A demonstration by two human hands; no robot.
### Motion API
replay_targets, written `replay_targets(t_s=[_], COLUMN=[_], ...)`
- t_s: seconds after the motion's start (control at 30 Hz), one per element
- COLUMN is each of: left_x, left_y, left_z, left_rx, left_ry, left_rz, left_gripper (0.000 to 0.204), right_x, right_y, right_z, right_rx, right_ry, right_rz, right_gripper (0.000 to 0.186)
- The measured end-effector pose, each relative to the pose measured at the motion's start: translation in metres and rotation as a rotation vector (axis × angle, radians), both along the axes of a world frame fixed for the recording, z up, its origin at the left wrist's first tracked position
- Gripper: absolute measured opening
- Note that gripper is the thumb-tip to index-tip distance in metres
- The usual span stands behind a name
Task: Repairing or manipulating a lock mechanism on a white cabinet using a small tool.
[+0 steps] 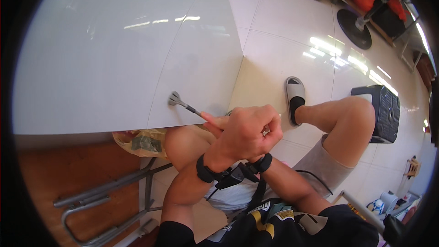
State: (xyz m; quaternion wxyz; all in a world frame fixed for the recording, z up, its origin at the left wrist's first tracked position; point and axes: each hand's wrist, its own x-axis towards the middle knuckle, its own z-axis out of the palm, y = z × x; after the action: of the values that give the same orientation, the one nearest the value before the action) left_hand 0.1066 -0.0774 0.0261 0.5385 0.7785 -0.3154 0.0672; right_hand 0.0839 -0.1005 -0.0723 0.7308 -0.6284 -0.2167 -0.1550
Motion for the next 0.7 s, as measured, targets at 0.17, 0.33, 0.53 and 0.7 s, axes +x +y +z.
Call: replay_targets(t_s=[0.17,0.33,0.53,0.7], left_x=[0.004,-0.001,0.004,-0.002], left_y=[0.001,-0.002,0.003,-0.003], left_z=[0.0,0.006,0.0,0.001], left_rx=[0.034,0.072,0.046,0.065], left_ry=[-0.031,-0.056,-0.055,-0.078], left_rz=[0.007,0.021,0.001,0.014], left_gripper=[0.02,0.019,0.02,0.022], right_x=[0.005,0.007,0.01,0.012], right_y=[-0.002,-0.002,-0.001,-0.002], right_z=[-0.003,-0.002,-0.002,-0.001], right_rx=[-0.041,-0.127,-0.229,-0.331], right_ry=[-0.001,0.03,0.024,0.041], right_rz=[-0.097,-0.141,-0.214,-0.274], right_gripper=[0.043,0.043,0.044,0.044])
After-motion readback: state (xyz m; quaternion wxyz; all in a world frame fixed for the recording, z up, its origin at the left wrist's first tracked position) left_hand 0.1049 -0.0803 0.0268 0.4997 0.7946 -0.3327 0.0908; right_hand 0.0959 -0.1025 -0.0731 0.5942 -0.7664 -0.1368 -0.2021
